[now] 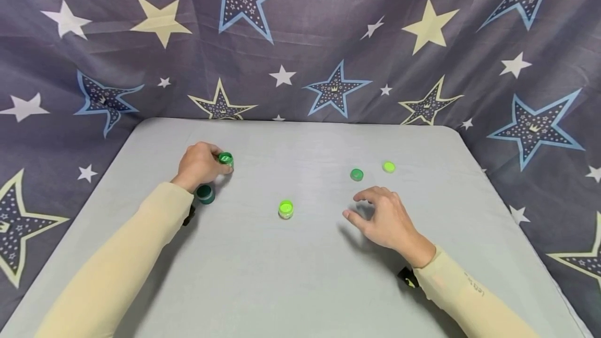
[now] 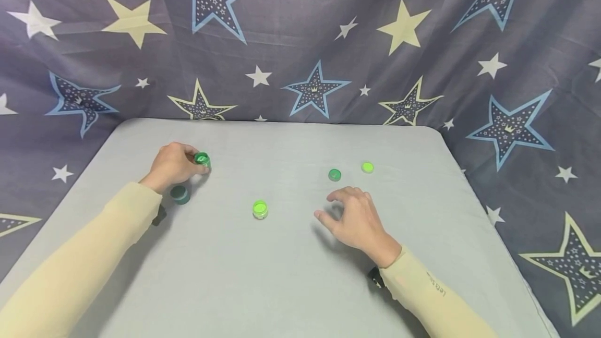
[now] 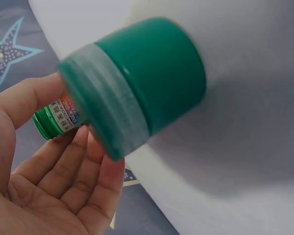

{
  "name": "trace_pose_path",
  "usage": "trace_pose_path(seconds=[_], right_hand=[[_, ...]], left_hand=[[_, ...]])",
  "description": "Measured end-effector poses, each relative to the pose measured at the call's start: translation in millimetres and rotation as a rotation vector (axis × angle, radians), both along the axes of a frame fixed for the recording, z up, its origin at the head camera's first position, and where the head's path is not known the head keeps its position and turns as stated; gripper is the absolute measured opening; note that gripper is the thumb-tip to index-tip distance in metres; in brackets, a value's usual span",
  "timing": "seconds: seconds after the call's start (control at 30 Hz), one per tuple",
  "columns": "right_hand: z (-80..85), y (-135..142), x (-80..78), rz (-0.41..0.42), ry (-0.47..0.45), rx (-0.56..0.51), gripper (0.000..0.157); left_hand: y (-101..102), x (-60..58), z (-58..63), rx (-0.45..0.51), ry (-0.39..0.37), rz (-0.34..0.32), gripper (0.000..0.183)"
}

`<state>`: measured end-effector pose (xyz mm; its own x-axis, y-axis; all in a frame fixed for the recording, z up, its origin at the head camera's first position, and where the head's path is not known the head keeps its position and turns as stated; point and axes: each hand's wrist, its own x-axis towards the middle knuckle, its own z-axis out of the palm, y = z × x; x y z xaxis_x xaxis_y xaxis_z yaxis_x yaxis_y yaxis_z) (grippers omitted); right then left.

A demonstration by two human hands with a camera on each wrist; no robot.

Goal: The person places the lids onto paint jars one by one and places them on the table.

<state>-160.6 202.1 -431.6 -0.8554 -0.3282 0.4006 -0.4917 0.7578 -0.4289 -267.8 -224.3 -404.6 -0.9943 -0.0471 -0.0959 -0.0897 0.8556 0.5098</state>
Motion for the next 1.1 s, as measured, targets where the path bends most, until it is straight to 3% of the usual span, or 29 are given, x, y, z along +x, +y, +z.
trace_pose_path(seconds=[0.33, 1.1], right_hand=[[1.3, 5.3, -11.0, -0.043, -0.045, -0.005, 0.039], [1.5, 11.3, -36.2, -0.071, -0.018, 0.001, 0.04]], left_hand=[[7.7, 15.8, 6.4, 0.049, 0.044, -0.062, 0.041], [26.1, 46.5, 10.8, 0.072, 0.141, -0.13, 0.032]])
